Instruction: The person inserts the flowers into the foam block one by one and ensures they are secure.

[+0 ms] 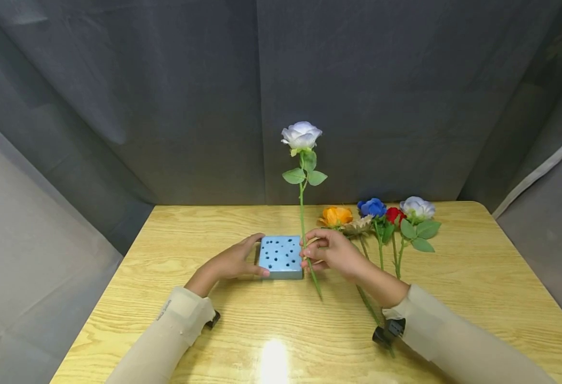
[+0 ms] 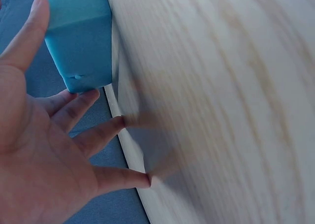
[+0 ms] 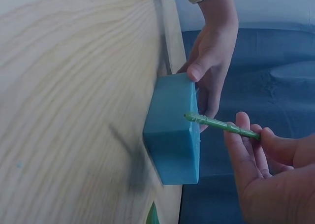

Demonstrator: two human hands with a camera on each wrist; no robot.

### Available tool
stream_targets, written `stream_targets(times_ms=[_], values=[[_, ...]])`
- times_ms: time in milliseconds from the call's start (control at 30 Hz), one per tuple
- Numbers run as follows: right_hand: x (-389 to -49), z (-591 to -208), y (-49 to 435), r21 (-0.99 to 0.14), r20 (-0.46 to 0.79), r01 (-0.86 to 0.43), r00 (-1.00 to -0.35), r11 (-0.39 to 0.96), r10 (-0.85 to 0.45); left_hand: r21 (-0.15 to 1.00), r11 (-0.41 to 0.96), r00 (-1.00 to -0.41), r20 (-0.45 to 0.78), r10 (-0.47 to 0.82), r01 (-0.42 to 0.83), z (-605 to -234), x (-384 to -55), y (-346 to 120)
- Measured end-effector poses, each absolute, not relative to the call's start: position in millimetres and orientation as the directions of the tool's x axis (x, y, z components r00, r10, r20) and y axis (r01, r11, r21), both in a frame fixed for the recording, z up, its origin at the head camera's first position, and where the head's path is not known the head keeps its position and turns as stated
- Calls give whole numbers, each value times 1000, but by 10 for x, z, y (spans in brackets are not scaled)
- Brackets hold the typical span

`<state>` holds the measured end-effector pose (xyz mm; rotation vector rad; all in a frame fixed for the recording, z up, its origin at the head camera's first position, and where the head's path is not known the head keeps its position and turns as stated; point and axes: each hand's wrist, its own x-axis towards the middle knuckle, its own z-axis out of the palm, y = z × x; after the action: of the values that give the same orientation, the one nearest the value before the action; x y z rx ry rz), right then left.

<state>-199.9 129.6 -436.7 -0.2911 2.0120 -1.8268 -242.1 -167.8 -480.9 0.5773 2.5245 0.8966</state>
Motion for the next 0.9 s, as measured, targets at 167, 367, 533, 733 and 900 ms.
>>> stream_targets(times_ms=[167,367,533,733,900], values=[[-2061,-4379,1250,-988,-136,91,-904,127,-405,656,709,-831,-224,509,258,-4856,-2441,-1667],[-2130,-4344,1167,-990,-115,77,-916,114,-383,653,712,-832,-225,507,257,-4857,-2439,-1669],[-2186,-4320,1087,-992,-65,23,-931,121,-358,655,713,-836,-226,501,250,-4859,-2438,-1669],[-2267,-4313,987,-992,-7,-35,-946,122,-325,663,705,-838,-214,501,252,-4868,-2449,-1663],[-2344,-4350,899,-990,38,-77,-954,122,-298,664,698,-836,-200,511,268,-4938,-2467,-1662]])
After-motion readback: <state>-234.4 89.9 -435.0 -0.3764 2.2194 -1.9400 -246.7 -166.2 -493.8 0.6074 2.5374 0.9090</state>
